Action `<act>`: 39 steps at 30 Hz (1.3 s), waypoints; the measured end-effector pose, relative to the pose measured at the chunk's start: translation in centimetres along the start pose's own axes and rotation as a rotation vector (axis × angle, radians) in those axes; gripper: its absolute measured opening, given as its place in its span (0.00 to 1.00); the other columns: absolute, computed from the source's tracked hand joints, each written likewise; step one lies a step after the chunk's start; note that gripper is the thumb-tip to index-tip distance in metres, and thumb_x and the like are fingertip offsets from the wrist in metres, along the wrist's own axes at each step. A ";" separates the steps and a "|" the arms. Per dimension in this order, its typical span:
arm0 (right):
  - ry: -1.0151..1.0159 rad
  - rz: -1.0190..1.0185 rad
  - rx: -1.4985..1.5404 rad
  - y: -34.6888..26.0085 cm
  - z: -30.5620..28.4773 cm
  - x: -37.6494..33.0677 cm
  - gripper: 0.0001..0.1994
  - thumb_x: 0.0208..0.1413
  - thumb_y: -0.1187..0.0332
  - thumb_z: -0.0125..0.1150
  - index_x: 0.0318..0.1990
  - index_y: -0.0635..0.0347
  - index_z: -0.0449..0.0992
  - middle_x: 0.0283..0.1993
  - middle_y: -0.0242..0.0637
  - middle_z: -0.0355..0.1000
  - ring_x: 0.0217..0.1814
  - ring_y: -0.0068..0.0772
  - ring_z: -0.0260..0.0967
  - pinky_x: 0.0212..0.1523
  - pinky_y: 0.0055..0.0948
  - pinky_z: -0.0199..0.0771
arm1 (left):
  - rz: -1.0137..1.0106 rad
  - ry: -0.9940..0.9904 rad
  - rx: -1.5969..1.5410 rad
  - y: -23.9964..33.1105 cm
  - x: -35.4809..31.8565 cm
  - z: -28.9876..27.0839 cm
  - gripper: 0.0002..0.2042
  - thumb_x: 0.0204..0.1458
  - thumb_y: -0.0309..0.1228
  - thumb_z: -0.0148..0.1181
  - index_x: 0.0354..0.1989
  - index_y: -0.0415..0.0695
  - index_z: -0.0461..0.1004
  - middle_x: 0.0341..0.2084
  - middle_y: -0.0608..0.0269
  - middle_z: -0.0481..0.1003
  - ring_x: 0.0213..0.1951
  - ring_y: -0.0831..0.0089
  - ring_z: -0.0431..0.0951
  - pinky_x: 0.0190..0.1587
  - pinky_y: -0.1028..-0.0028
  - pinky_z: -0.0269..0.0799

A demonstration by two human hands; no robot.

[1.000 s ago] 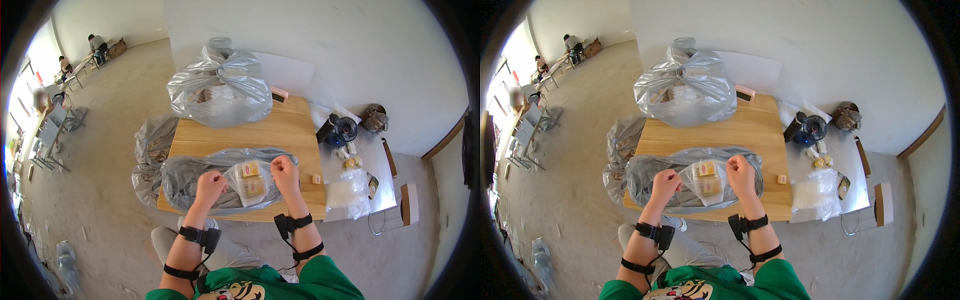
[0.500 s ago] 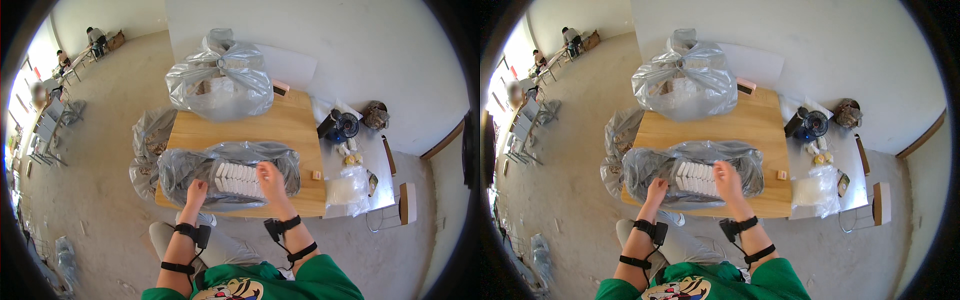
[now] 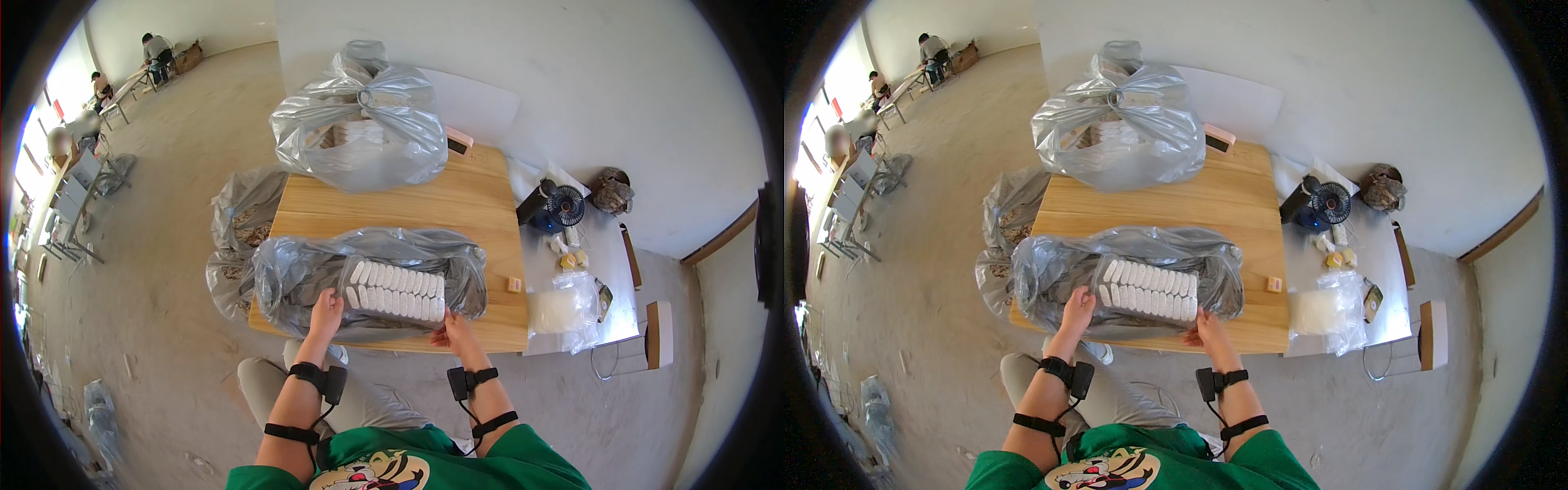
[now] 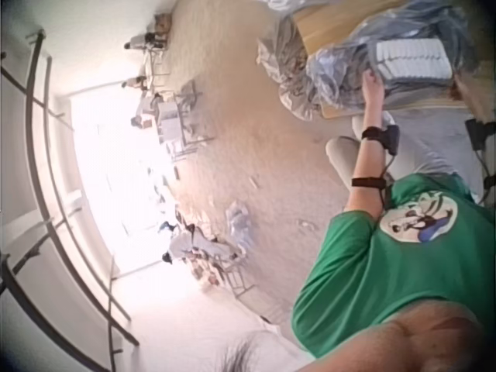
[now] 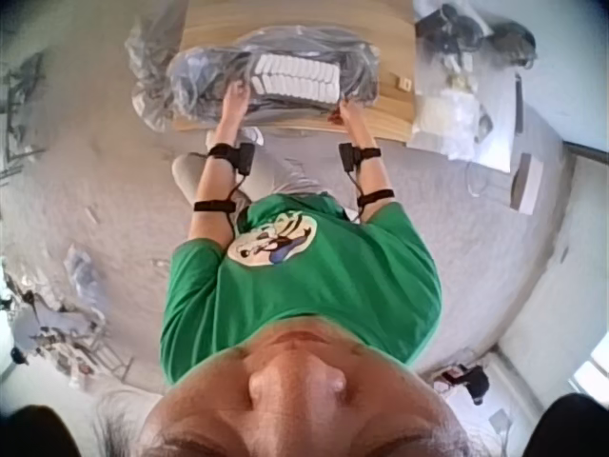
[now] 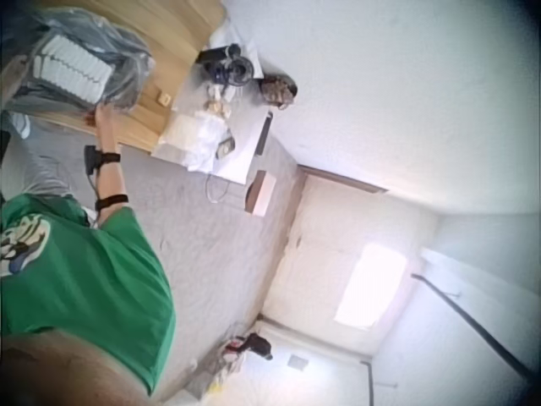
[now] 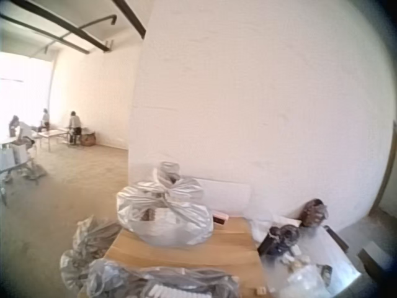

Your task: Packing small packaged hygiene or personal care products into a larger plastic bag.

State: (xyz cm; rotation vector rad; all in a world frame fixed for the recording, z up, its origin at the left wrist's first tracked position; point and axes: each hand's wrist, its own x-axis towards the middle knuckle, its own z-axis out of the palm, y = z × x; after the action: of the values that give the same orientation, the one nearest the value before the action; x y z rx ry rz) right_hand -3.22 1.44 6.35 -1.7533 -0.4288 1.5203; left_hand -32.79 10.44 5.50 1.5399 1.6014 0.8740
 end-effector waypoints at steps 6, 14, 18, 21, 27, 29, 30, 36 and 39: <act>0.042 -0.190 0.248 0.7 0.1 1.3 0.06 0.58 0.69 0.50 0.38 0.60 0.63 0.22 0.36 0.66 0.14 0.25 0.61 0.13 0.22 0.59 | 0.011 -0.036 -0.069 -0.8 0.5 0.7 0.17 0.49 0.28 0.57 0.48 0.38 0.66 0.31 0.50 0.75 0.34 0.60 0.77 0.39 0.68 0.71; -0.013 -0.674 0.079 -10.3 7.8 -5.8 0.06 0.56 0.74 0.51 0.38 0.59 0.61 0.19 0.34 0.65 0.12 0.20 0.58 0.11 0.19 0.54 | 0.171 0.077 -0.029 4.4 2.1 -3.4 0.19 0.46 0.25 0.58 0.48 0.40 0.66 0.38 0.50 0.72 0.41 0.60 0.75 0.43 0.67 0.70; -0.138 -0.720 -0.041 -11.3 12.2 -7.2 0.07 0.57 0.74 0.51 0.39 0.60 0.60 0.20 0.36 0.69 0.12 0.20 0.60 0.12 0.19 0.55 | 0.603 -0.155 -0.028 13.8 0.3 -5.8 0.24 0.41 0.23 0.61 0.51 0.42 0.66 0.47 0.49 0.68 0.50 0.57 0.70 0.51 0.68 0.67; -0.265 -0.717 -0.137 -11.6 15.1 -8.4 0.06 0.56 0.74 0.52 0.38 0.61 0.61 0.21 0.37 0.70 0.13 0.20 0.61 0.12 0.19 0.57 | 0.636 -0.158 0.102 13.7 -0.9 -6.0 0.26 0.37 0.22 0.62 0.51 0.42 0.66 0.53 0.48 0.63 0.56 0.54 0.65 0.55 0.66 0.64; -0.145 -0.910 -0.259 -13.8 13.8 -5.8 0.05 0.55 0.73 0.54 0.37 0.63 0.70 0.24 0.33 0.72 0.22 0.20 0.66 0.22 0.22 0.67 | 0.543 -0.072 0.010 12.4 -1.9 -5.7 0.18 0.40 0.27 0.64 0.43 0.44 0.71 0.51 0.51 0.67 0.50 0.52 0.70 0.50 0.62 0.67; 0.026 -1.130 -0.391 -15.3 12.7 -3.7 0.06 0.54 0.74 0.54 0.39 0.64 0.70 0.26 0.33 0.72 0.25 0.21 0.67 0.27 0.23 0.68 | 0.531 -0.066 0.005 12.3 -2.2 -5.4 0.17 0.40 0.25 0.64 0.42 0.43 0.72 0.51 0.51 0.68 0.49 0.53 0.71 0.49 0.64 0.68; 0.209 -1.349 -0.519 -16.2 12.2 -3.0 0.08 0.53 0.74 0.54 0.41 0.64 0.70 0.28 0.34 0.73 0.28 0.23 0.68 0.32 0.24 0.70 | 0.555 -0.039 0.025 12.3 -2.1 -5.1 0.16 0.40 0.26 0.65 0.41 0.43 0.73 0.51 0.52 0.68 0.49 0.53 0.71 0.49 0.65 0.69; -0.349 -0.939 -0.598 -17.7 11.5 0.3 0.09 0.52 0.78 0.53 0.41 0.65 0.74 0.31 0.33 0.72 0.32 0.20 0.67 0.34 0.23 0.69 | 0.582 0.014 0.124 12.0 -2.2 -4.9 0.15 0.42 0.31 0.64 0.41 0.44 0.73 0.51 0.54 0.69 0.49 0.56 0.72 0.50 0.63 0.66; -0.319 -0.989 -0.693 -18.1 12.1 0.0 0.06 0.52 0.78 0.54 0.37 0.65 0.75 0.28 0.32 0.72 0.29 0.20 0.67 0.31 0.23 0.68 | 0.599 0.040 0.191 11.8 -2.5 -5.1 0.17 0.43 0.34 0.63 0.44 0.46 0.73 0.51 0.55 0.68 0.49 0.57 0.71 0.53 0.60 0.63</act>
State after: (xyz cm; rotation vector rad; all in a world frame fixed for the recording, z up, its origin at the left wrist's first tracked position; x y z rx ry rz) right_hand -10.65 17.20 19.44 -1.3399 -1.8365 0.9252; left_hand -31.34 8.61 18.34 2.2079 1.2862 1.0888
